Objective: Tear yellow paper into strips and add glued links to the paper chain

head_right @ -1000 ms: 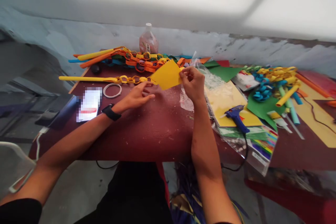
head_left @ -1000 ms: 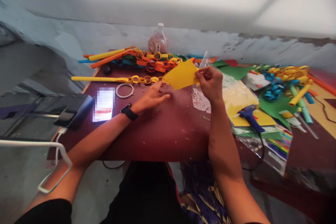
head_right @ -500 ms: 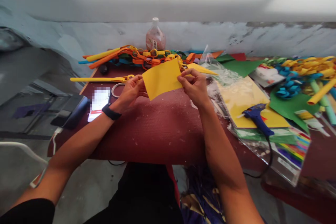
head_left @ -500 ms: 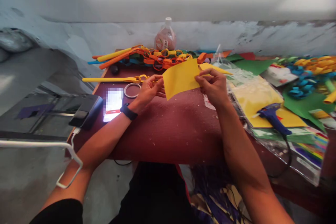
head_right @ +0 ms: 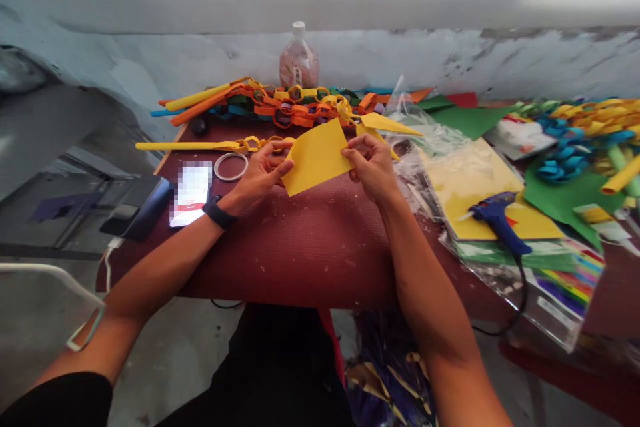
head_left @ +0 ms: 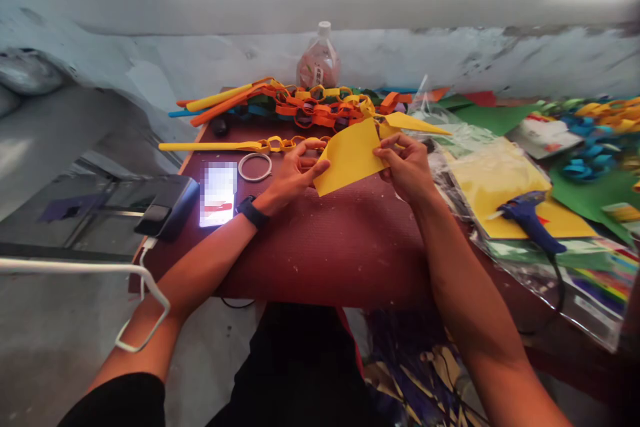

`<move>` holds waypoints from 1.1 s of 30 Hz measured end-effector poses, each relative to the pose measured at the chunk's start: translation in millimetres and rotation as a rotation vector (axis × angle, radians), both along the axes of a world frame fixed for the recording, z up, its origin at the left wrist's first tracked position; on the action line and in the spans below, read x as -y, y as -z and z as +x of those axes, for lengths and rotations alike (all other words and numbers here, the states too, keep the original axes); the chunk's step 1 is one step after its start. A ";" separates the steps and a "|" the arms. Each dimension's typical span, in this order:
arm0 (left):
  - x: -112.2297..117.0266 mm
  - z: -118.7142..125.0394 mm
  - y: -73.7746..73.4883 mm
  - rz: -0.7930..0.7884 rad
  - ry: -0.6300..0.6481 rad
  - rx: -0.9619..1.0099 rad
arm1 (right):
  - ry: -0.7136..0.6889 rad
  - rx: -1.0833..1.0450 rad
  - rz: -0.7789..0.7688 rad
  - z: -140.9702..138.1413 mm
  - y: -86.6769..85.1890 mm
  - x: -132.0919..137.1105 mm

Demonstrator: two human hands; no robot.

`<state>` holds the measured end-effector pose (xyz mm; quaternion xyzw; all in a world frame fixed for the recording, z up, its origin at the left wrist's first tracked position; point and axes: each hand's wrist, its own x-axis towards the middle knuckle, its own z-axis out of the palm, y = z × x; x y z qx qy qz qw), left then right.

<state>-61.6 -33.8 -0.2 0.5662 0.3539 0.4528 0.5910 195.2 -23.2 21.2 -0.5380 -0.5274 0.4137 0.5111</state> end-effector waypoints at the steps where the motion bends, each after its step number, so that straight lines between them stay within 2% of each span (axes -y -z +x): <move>1: 0.0 0.5 0.4 -0.007 0.001 0.004 | 0.000 0.005 0.002 0.1 0.5 -0.4; 4: 0.3 1.6 -0.4 -0.083 0.025 0.020 | -0.015 0.028 0.006 -0.4 1.6 -1.3; 7: 2.0 3.0 -2.6 -0.210 0.104 0.063 | -0.055 0.022 0.003 -2.8 1.9 -0.2; 11: 5.4 8.2 -0.7 -0.275 0.213 0.126 | -0.170 -0.022 -0.005 -7.6 -0.5 5.4; 15: 8.7 13.1 2.7 -0.354 0.252 0.175 | -0.276 -0.008 -0.009 -10.6 -4.9 10.9; 23: 11.1 8.2 -2.2 -0.438 0.300 0.206 | -0.254 -0.049 -0.014 -9.8 -5.1 10.1; 27: 12.7 9.2 -1.9 -0.387 0.305 0.188 | -0.223 -0.052 -0.022 -13.6 -4.4 11.5; 33: 17.3 13.8 0.7 -0.469 0.408 0.298 | -0.232 -0.080 -0.039 -23.1 -2.7 16.3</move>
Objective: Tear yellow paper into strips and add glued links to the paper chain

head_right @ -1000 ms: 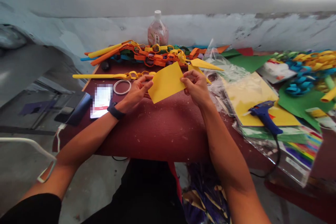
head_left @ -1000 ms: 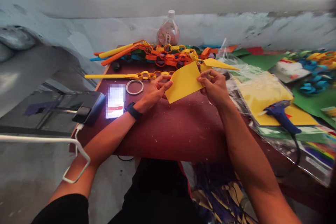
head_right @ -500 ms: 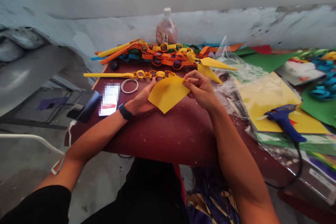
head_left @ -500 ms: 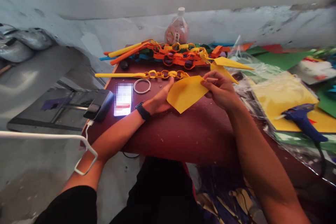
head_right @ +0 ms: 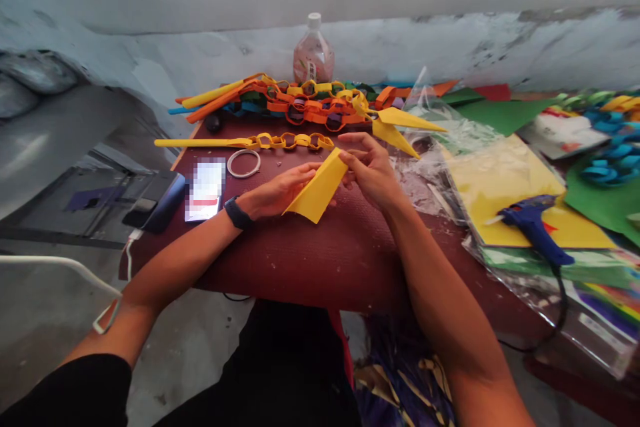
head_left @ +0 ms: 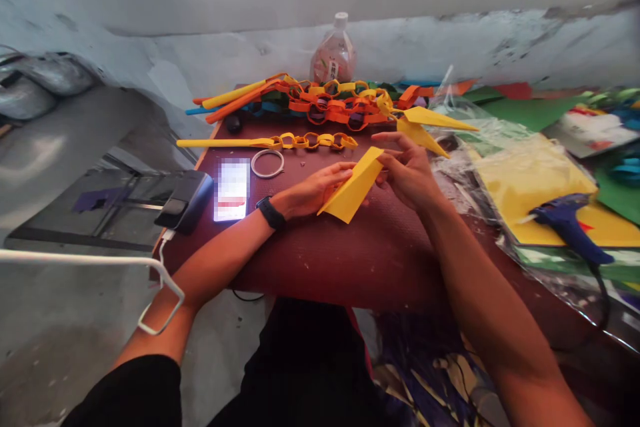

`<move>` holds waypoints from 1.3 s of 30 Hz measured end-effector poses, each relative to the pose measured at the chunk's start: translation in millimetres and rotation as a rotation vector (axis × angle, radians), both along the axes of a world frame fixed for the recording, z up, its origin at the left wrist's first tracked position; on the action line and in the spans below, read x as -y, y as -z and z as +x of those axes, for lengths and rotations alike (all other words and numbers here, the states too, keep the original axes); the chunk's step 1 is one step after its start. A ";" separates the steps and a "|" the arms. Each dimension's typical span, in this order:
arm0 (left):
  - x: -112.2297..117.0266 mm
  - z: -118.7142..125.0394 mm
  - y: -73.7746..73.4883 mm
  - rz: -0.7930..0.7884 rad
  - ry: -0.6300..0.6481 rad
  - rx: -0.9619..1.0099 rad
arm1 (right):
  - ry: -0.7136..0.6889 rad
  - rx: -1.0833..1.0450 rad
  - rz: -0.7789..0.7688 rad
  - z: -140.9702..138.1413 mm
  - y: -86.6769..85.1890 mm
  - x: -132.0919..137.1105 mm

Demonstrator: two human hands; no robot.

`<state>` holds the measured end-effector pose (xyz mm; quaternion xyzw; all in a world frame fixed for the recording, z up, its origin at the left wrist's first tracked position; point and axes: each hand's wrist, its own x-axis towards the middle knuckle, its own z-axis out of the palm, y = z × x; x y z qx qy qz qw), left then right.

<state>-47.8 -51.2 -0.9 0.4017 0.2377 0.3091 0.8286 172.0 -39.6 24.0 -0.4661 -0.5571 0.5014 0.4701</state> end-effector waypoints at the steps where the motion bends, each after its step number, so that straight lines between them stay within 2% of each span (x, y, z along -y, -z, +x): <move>1: 0.2 0.6 1.6 -0.013 -0.011 0.004 | -0.009 -0.013 -0.007 -1.4 0.0 0.6; 5: -1.7 2.6 8.9 -0.009 -0.091 -0.042 | -0.039 -0.072 -0.006 -5.8 -0.8 1.8; 9: -4.7 4.4 12.8 0.034 -0.227 -0.105 | -0.056 -0.075 0.003 -7.9 -0.6 1.4; 13: -5.7 5.8 14.8 0.096 -0.321 -0.164 | -0.072 -0.047 -0.001 -9.3 5.3 0.5; 15: -4.4 6.9 15.4 0.138 -0.339 -0.187 | -0.082 -0.001 0.019 -10.6 10.6 0.0; 20: 1.7 9.7 12.3 0.202 -0.254 -0.210 | -0.124 0.023 0.035 -14.8 20.0 -0.4; 25: 0.0 7.4 11.7 0.326 -0.361 -0.256 | -0.171 0.025 0.053 -16.4 17.6 0.1; 31: -4.3 7.0 15.6 0.300 -0.546 -0.265 | -0.287 0.075 0.079 -14.1 21.5 -0.6; 35: -7.7 4.1 8.5 0.268 -0.588 -0.242 | -0.387 0.157 0.110 -7.6 24.6 -1.8; 39: -15.0 -3.6 1.9 0.289 -0.642 -0.221 | -0.482 0.205 0.113 1.7 18.8 -3.2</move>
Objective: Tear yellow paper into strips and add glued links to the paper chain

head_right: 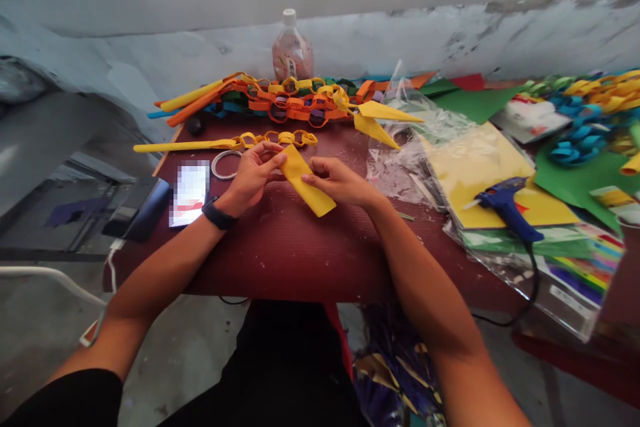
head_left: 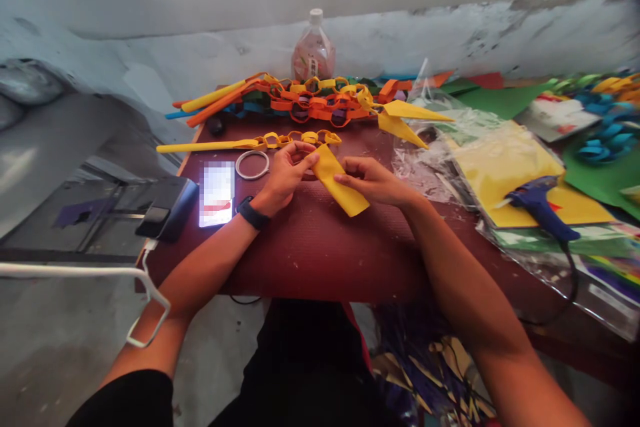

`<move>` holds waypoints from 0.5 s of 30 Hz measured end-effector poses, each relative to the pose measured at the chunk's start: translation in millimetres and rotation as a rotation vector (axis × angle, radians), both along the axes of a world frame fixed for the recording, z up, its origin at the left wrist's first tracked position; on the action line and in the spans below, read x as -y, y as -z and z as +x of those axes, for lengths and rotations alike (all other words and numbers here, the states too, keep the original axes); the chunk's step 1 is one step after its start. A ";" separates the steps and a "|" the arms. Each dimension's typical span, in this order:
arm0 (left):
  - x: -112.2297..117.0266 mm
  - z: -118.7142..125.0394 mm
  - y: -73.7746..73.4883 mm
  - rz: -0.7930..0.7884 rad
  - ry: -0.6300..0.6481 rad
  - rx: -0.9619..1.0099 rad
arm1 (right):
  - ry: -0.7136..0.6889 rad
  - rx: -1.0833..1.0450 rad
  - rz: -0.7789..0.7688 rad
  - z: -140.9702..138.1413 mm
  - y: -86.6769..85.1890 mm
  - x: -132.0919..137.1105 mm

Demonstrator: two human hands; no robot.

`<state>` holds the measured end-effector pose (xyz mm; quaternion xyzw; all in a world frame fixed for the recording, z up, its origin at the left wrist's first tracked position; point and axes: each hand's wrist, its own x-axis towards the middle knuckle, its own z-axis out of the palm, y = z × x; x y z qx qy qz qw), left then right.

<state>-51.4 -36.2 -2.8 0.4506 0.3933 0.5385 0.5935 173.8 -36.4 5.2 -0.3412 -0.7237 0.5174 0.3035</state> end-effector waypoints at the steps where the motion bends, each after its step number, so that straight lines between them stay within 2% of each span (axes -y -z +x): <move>1: -1.8 -1.6 -0.4 0.008 -0.017 -0.005 | 0.011 0.009 -0.001 2.7 -2.4 -0.5; 5: -6.4 -5.1 0.9 0.045 -0.060 -0.022 | 0.077 -0.003 -0.052 14.8 -10.7 -3.1; 8: -7.2 -7.9 1.2 0.062 0.010 -0.072 | 0.110 -0.008 -0.058 22.5 -13.0 -5.8; 12: -6.4 -13.3 -0.2 0.094 0.166 -0.233 | 0.183 0.024 0.062 28.2 -11.9 -9.7; 15: -6.2 -15.2 -0.4 0.151 0.177 -0.315 | 0.255 0.057 0.135 31.1 -10.5 -11.8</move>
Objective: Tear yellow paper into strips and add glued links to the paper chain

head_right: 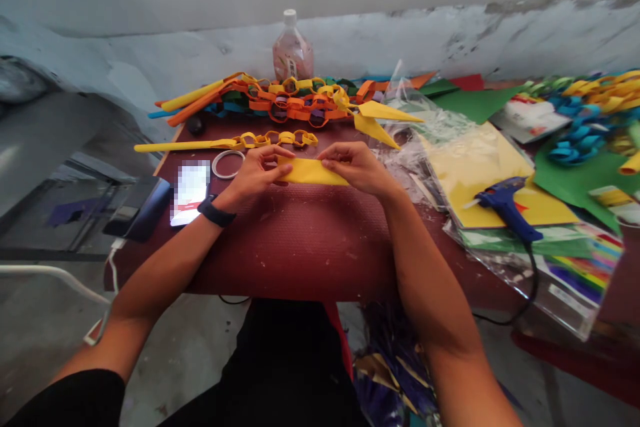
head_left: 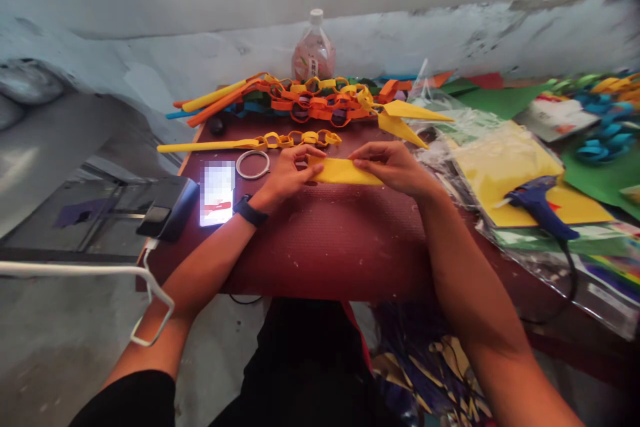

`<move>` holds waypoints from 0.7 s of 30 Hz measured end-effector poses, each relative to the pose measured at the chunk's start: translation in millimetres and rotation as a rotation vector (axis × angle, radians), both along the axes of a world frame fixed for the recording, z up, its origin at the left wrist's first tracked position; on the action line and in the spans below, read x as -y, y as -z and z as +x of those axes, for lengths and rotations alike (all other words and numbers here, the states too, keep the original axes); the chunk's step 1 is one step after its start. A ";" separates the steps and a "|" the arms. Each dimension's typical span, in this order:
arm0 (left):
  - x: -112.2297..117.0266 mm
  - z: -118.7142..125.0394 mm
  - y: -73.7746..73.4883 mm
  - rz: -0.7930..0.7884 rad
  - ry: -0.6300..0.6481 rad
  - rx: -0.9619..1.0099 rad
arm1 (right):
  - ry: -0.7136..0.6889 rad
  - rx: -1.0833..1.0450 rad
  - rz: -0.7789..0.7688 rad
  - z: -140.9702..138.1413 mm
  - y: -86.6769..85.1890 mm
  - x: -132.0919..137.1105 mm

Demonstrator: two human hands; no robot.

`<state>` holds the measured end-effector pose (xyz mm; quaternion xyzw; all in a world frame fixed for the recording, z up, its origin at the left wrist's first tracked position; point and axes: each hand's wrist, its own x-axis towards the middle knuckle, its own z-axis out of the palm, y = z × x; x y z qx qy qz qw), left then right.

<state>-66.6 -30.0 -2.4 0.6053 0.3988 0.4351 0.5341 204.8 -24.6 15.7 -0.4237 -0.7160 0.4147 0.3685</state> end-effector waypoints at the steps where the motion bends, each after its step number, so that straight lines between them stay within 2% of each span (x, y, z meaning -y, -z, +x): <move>1: -0.3 -0.1 0.2 0.024 -0.010 -0.011 | 0.018 0.004 0.018 1.1 0.3 -0.5; 9: -6.7 -1.5 4.2 0.230 -0.068 -0.076 | 0.036 -0.019 0.078 5.9 1.8 -3.9; 21: -4.8 1.4 2.7 0.139 -0.081 0.018 | 0.113 -0.045 0.125 5.8 -1.7 -4.4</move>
